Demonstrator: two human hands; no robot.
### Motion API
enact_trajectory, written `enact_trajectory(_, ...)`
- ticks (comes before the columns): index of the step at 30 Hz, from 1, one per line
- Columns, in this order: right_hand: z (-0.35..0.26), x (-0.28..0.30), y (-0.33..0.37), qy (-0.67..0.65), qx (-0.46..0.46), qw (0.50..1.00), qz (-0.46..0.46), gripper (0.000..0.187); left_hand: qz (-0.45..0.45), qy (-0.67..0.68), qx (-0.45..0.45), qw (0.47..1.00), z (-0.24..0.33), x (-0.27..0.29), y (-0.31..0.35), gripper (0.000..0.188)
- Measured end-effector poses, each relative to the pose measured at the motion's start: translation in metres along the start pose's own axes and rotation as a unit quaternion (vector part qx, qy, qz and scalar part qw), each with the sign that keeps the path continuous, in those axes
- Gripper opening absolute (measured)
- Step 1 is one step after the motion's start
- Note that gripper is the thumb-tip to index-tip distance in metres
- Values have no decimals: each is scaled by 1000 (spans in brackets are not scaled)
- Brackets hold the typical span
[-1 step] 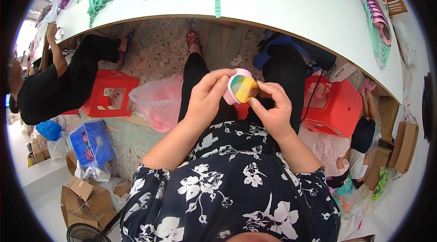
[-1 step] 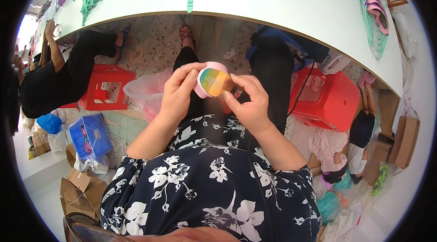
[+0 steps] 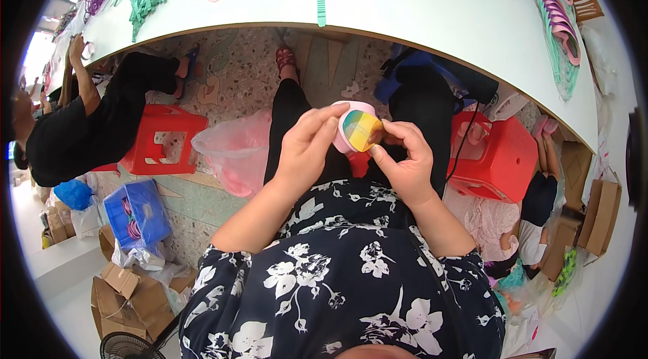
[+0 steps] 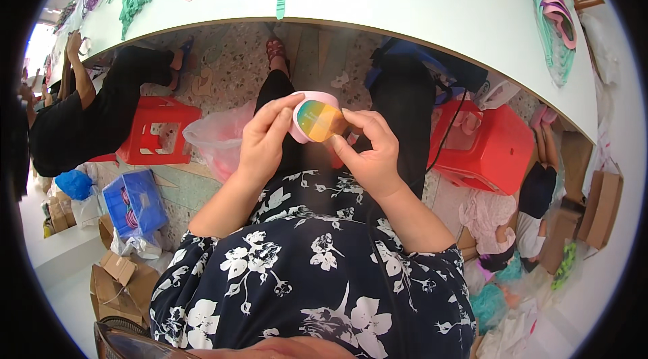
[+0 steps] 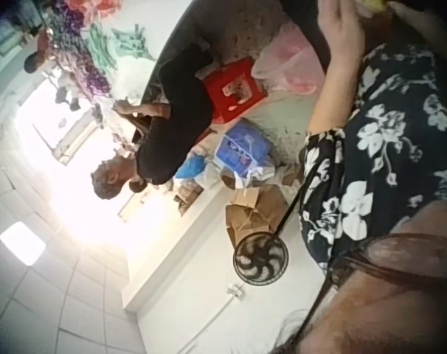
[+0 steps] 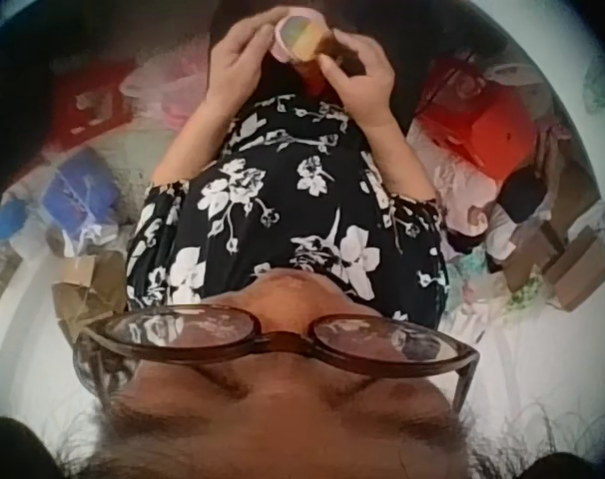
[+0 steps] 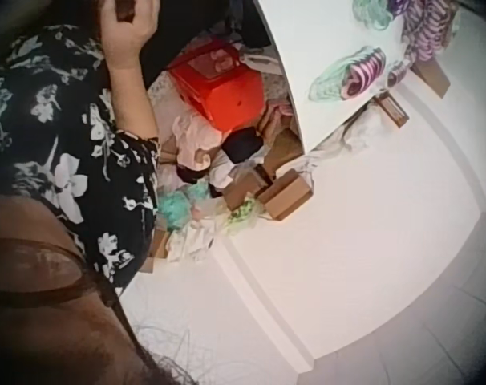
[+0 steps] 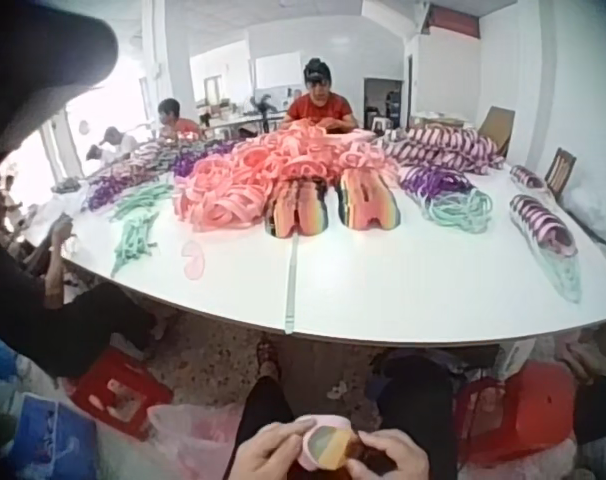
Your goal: Assembling swimming goggles by attaching elastic straps and cleaning lenses.
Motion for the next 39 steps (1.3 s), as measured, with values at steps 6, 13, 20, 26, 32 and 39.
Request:
enact_trajectory(6,-2,-2,0,1,18,1000,-2,46,43,221,-4,974,-9,-15,13,31)
enact_trajectory(13,0,-3,5,-14,18,1000,3,47,29,149,-21,988,-2,-19,14,34)
enact_trajectory(20,3,1,9,-43,12,999,21,46,4,213,-4,977,-3,-23,13,33)
enact_trajectory(26,1,4,10,-22,18,999,17,43,-72,260,70,960,4,-18,6,42)
enact_trajectory(32,1,-2,9,-22,19,1000,-5,39,-199,-17,115,973,37,-3,-16,55)
enact_trajectory(39,2,-4,11,-56,-16,998,-13,39,-238,-50,100,965,38,-5,-25,66)
Point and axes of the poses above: each hand's wrist, its own y-axis away from the middle knuckle, its own x-axis out of the back of the hand, z = x × y, the point moved 6 cm from there along -y, towards the middle knuckle, and after that the axes turned 15 degrees about -z, right-handed, at the moved point
